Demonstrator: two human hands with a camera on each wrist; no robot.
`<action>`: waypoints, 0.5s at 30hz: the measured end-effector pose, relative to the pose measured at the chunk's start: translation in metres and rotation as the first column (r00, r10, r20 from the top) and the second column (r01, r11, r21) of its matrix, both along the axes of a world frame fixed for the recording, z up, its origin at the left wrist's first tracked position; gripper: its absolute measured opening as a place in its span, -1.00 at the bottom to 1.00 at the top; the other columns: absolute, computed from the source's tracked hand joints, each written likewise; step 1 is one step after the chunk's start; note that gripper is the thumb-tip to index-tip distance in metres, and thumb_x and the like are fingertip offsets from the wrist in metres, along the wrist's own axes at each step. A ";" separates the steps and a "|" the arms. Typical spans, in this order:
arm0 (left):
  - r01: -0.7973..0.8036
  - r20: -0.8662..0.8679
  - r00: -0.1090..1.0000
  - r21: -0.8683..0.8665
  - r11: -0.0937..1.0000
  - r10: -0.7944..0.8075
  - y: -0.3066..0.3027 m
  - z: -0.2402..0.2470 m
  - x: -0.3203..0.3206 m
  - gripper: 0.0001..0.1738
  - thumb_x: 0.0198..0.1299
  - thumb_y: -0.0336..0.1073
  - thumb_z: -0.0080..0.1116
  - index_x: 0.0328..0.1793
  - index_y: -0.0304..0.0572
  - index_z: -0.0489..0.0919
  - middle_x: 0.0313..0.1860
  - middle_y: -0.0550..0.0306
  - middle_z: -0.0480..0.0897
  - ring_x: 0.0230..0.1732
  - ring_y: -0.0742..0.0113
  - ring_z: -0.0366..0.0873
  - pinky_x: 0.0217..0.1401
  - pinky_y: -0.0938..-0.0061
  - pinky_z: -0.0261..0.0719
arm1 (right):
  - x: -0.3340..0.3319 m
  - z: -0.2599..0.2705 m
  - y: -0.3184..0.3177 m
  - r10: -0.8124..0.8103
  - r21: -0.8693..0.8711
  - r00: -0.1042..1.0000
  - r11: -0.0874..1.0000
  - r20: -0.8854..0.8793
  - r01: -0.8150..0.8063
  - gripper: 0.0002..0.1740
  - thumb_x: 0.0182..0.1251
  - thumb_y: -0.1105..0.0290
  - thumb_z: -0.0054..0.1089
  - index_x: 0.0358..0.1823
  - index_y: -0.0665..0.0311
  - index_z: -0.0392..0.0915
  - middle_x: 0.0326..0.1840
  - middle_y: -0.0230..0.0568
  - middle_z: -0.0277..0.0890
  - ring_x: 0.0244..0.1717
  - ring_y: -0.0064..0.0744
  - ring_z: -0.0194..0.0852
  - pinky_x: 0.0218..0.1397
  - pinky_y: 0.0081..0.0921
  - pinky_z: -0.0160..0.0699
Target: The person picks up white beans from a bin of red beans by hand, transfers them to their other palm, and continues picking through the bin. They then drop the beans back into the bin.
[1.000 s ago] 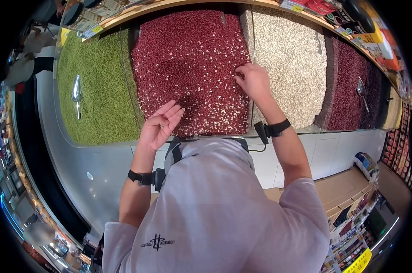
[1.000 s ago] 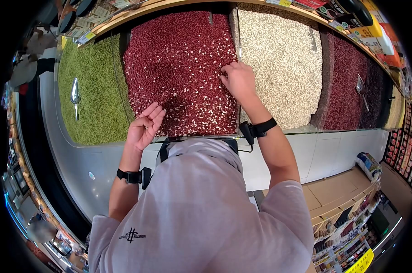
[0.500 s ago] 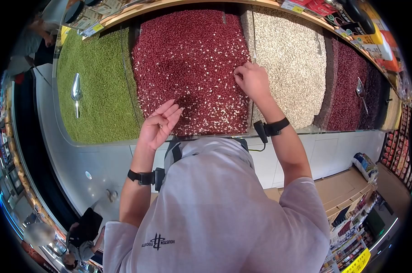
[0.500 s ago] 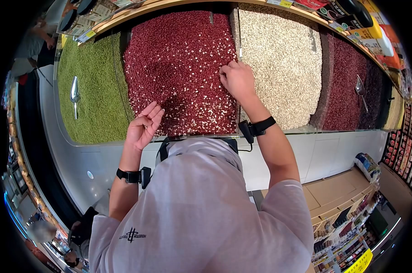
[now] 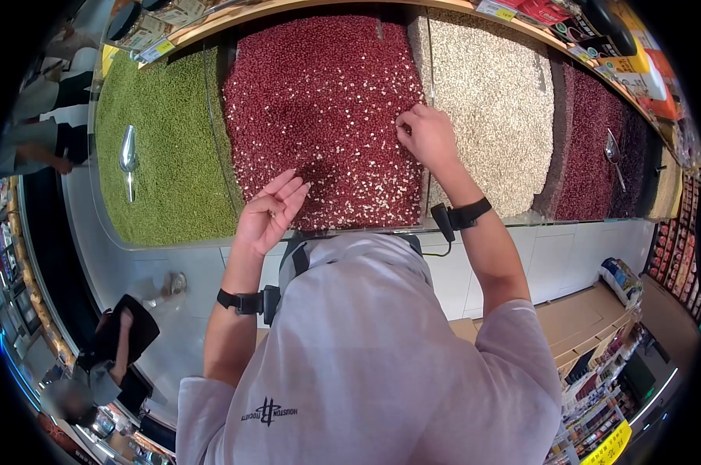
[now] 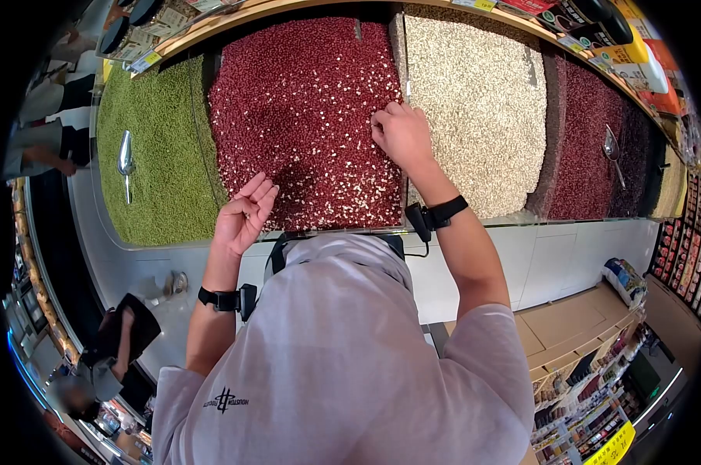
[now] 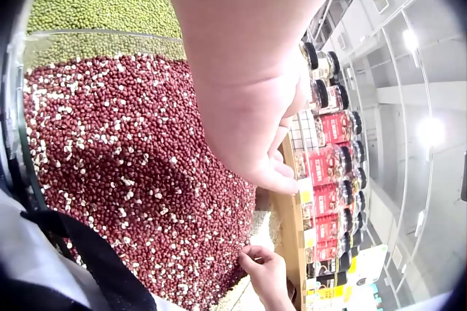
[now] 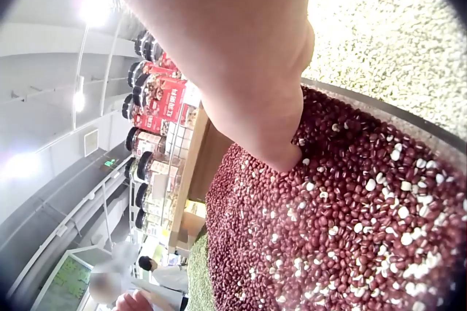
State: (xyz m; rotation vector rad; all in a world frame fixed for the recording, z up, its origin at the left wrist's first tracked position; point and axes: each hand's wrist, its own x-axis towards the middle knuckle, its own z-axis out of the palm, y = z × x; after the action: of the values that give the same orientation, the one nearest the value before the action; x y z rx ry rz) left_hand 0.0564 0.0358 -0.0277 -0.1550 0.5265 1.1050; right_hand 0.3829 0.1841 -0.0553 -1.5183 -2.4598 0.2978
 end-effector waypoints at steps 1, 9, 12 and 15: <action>-0.001 -0.002 1.000 -0.003 1.000 0.001 0.000 0.000 0.000 -0.32 0.02 -0.78 -0.32 0.37 -0.53 0.30 0.25 -0.34 0.46 0.37 -0.19 0.37 0.44 0.17 0.46 | 0.000 -0.001 0.001 0.000 0.000 1.000 1.000 0.000 0.000 -0.89 0.14 0.30 0.30 -0.31 0.09 0.66 -0.35 -0.32 0.50 -0.16 -0.30 0.50 -0.06 -0.31 0.40; 0.006 -0.035 0.999 -0.033 0.999 -0.007 0.000 -0.001 0.000 -0.31 0.03 -0.79 -0.35 0.38 -0.45 0.32 0.24 -0.26 0.51 0.36 -0.14 0.40 0.42 0.18 0.49 | 0.007 0.006 0.000 -0.059 -0.093 0.981 0.995 -0.184 0.043 -0.92 0.16 0.31 0.29 -0.35 0.11 0.65 -0.42 -0.27 0.47 -0.31 -0.24 0.52 -0.18 -0.30 0.49; 0.000 -0.021 1.000 -0.021 1.000 -0.001 0.001 -0.001 0.002 -0.33 0.04 -0.77 -0.33 0.38 -0.48 0.31 0.23 -0.28 0.50 0.35 -0.15 0.41 0.41 0.17 0.49 | 0.002 0.020 -0.002 -0.324 -0.418 0.862 0.896 -0.389 0.148 -0.90 0.20 0.29 0.27 -0.32 0.12 0.65 -0.41 -0.27 0.48 -0.29 -0.31 0.53 -0.14 -0.37 0.51; 0.040 -0.117 0.992 -0.068 0.997 -0.048 0.010 0.011 0.012 -0.44 0.12 -0.68 -0.22 0.33 -0.57 0.31 0.24 -0.37 0.46 0.36 -0.20 0.39 0.43 0.14 0.46 | -0.010 0.051 -0.009 -0.269 -0.359 0.811 0.930 -0.519 0.079 -0.86 0.23 0.26 0.27 -0.28 0.14 0.66 -0.38 -0.28 0.51 -0.29 -0.38 0.54 -0.12 -0.43 0.52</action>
State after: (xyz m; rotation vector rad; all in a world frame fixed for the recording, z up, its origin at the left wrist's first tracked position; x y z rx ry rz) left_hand 0.0680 0.0457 -0.0169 -0.1348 0.6698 1.0591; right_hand 0.3733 0.1746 -0.0043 -1.4841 -1.8461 0.9985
